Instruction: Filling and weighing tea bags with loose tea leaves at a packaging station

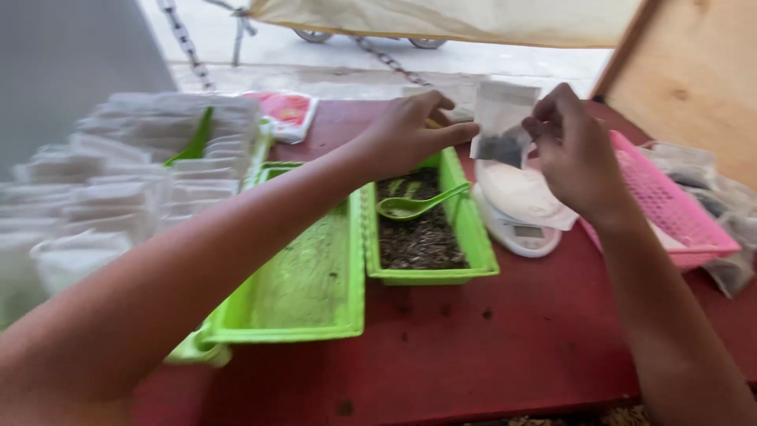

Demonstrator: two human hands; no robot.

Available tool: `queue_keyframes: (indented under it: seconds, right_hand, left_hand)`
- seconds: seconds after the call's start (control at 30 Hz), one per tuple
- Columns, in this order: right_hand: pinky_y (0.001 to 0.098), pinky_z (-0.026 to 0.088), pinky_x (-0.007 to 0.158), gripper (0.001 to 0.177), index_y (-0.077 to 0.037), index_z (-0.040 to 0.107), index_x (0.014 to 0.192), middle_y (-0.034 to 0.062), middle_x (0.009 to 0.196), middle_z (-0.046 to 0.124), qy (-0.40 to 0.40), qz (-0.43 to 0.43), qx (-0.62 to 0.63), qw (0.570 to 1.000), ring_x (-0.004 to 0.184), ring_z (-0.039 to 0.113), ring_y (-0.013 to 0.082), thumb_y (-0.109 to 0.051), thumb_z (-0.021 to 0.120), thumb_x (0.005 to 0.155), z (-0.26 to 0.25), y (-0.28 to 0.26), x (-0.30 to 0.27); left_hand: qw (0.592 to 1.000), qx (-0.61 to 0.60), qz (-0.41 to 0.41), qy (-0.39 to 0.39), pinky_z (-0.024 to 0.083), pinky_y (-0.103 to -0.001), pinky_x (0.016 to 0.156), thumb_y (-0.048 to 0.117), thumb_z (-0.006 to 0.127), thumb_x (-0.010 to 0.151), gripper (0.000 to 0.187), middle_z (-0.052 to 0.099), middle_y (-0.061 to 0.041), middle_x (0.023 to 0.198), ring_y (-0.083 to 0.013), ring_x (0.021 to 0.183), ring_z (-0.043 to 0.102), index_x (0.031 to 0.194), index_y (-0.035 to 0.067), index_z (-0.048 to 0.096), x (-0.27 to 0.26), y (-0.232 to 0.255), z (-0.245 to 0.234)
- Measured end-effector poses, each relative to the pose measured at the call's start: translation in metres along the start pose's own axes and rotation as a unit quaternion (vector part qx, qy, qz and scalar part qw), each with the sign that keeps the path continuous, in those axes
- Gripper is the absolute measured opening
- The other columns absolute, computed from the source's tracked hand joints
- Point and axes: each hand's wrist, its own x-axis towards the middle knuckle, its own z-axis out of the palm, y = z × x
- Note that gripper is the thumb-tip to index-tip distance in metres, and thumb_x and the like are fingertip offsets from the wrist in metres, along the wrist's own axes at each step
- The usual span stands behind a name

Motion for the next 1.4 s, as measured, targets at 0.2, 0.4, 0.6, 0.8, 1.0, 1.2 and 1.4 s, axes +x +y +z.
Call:
queue_keyframes:
  seconds: [0.2, 0.4, 0.6, 0.8, 1.0, 1.2, 1.4]
  right_hand:
    - [0.0253, 0.048, 0.080, 0.017, -0.003, 0.047, 0.111, 0.0076, 0.093, 0.056, -0.017, -0.096, 0.118, 0.988, 0.089, 0.057, 0.0135, -0.003, 0.064, 0.115, 0.018, -0.077, -0.027]
    - [0.0252, 0.056, 0.087, 0.038, -0.012, 0.033, 0.114, 0.0125, 0.101, 0.055, -0.056, -0.106, 0.312, 0.943, 0.094, 0.060, 0.0172, 0.005, 0.065, 0.104, 0.054, -0.164, -0.041]
    - [0.0313, 0.069, 0.078, 0.020, 0.000, 0.057, 0.102, 0.0135, 0.096, 0.071, -0.042, -0.300, 0.176, 0.936, 0.090, 0.077, 0.0250, 0.019, 0.056, 0.099, 0.105, -0.211, -0.030]
    - [0.0274, 0.068, 0.079, 0.016, 0.002, 0.061, 0.102, 0.0154, 0.104, 0.067, -0.141, -0.324, 0.213, 0.911, 0.092, 0.070, 0.0252, 0.013, 0.058, 0.091, 0.163, -0.254, -0.029]
    - [0.0311, 0.067, 0.087, 0.030, -0.001, 0.068, 0.117, 0.0128, 0.117, 0.064, -0.232, -0.332, 0.256, 0.878, 0.093, 0.072, 0.0255, 0.009, 0.057, 0.091, 0.214, -0.288, -0.049]
    - [0.0358, 0.059, 0.074, 0.033, -0.005, 0.069, 0.117, 0.0102, 0.106, 0.067, -0.212, -0.390, 0.299, 0.845, 0.081, 0.072, 0.0276, 0.003, 0.053, 0.089, 0.256, -0.323, -0.060]
    - [0.0395, 0.051, 0.072, 0.031, 0.001, 0.066, 0.121, 0.0146, 0.106, 0.065, -0.208, -0.440, 0.296, 0.822, 0.080, 0.068, 0.0294, 0.001, 0.052, 0.093, 0.270, -0.343, -0.060]
  left_hand:
    - [0.993, -0.097, 0.030, 0.058, 0.041, -0.023, 0.055, 0.035, 0.066, 0.092, 0.039, 0.060, 0.001, 0.078, -0.0099, 0.066, 0.052, 0.115, 0.003, 0.064, -0.066, 0.023, -0.045]
    - [0.980, 0.044, 0.175, 0.084, 0.058, -0.028, 0.068, 0.010, 0.068, 0.096, 0.004, 0.072, 0.001, 0.083, -0.0120, 0.073, 0.067, 0.092, 0.013, 0.068, -0.142, 0.037, -0.114]
    - [0.981, 0.162, 0.069, 0.081, 0.063, -0.030, 0.068, 0.015, 0.074, 0.095, 0.020, 0.075, -0.012, 0.099, -0.0206, 0.082, 0.073, 0.107, 0.003, 0.064, -0.211, 0.032, -0.176]
    - [0.966, 0.173, -0.191, 0.028, 0.053, -0.024, 0.062, 0.015, 0.076, 0.089, 0.018, 0.075, -0.006, 0.090, -0.0164, 0.072, 0.066, 0.104, 0.007, 0.073, -0.259, 0.036, -0.221]
    - [0.871, 0.273, -0.407, -0.026, 0.052, -0.035, 0.080, 0.010, 0.072, 0.087, 0.038, 0.083, -0.003, 0.109, -0.0184, 0.093, 0.073, 0.124, 0.020, 0.077, -0.286, 0.071, -0.249]
    - [0.806, 0.387, -0.444, -0.045, 0.042, -0.036, 0.068, 0.021, 0.069, 0.088, 0.014, 0.074, -0.011, 0.077, -0.0233, 0.072, 0.057, 0.092, 0.014, 0.080, -0.314, 0.053, -0.276]
    - [0.800, 0.432, -0.415, -0.028, 0.045, -0.036, 0.073, 0.022, 0.070, 0.079, 0.017, 0.078, -0.009, 0.080, -0.0225, 0.079, 0.065, 0.092, 0.018, 0.080, -0.329, 0.042, -0.296]
